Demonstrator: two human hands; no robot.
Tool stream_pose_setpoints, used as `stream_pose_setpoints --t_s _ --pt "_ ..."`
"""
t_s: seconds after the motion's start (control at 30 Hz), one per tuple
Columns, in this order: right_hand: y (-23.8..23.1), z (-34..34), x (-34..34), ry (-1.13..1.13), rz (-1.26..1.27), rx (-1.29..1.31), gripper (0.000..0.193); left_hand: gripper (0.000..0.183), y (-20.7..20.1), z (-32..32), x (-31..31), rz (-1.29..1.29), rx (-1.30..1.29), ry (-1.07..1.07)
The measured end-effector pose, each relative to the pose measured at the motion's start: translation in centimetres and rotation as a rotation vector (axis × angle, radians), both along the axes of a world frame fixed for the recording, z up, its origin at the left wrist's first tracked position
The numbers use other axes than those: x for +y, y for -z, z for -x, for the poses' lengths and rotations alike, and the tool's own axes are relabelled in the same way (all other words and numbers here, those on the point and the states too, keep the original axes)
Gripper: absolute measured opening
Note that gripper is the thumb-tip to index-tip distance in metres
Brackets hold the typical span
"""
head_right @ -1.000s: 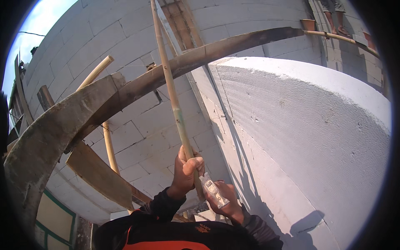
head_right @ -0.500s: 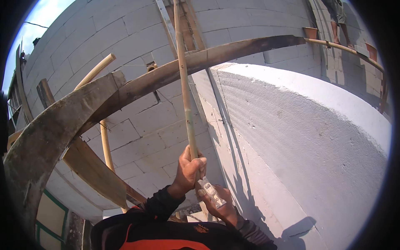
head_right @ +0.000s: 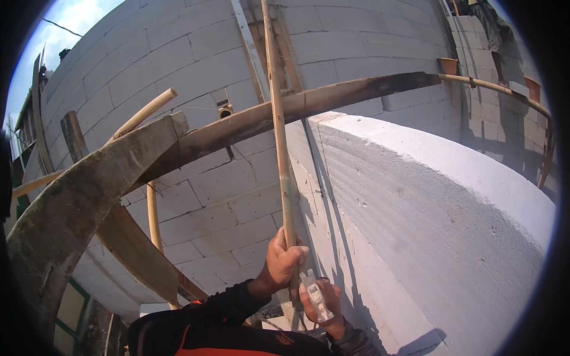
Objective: The person secures a bamboo pole to a concrete wall using a hammer and nails.
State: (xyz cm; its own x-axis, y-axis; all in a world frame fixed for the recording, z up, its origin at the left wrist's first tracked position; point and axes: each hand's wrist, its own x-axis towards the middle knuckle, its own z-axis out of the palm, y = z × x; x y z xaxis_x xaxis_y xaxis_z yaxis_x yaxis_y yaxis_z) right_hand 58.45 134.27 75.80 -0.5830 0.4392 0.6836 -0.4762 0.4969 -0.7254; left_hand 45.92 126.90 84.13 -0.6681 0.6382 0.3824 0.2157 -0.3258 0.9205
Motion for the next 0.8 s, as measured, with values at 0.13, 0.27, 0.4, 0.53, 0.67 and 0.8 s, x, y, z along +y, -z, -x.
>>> stream_pose_setpoints --t_s 0.13,0.27,0.4,0.53,0.67,0.8 --pt "2.0 -0.2 -0.8 0.088 -0.136 -0.113 0.015 0.027 -0.8 0.3 -0.2 0.006 0.03 0.009" --pt "0.3 0.4 -0.3 -0.007 -0.042 -0.079 0.015 0.028 -1.2 0.1 -0.4 0.037 -0.048 0.015" --pt "1.7 -0.3 -0.8 -0.096 0.202 -0.041 0.019 0.029 -1.2 -0.4 -0.1 0.081 -0.019 0.01" --pt "2.2 0.4 0.0 -0.084 0.236 -0.019 0.018 0.027 -0.5 -0.5 1.2 -0.016 0.013 0.044" --pt "1.2 -0.2 -1.3 -0.042 0.123 -0.028 0.017 0.024 -2.0 -0.4 -0.3 0.109 -0.066 0.039" --pt "0.7 0.1 0.4 -0.155 0.097 -0.072 0.017 0.024 -0.5 0.2 0.4 0.092 -0.026 0.051"
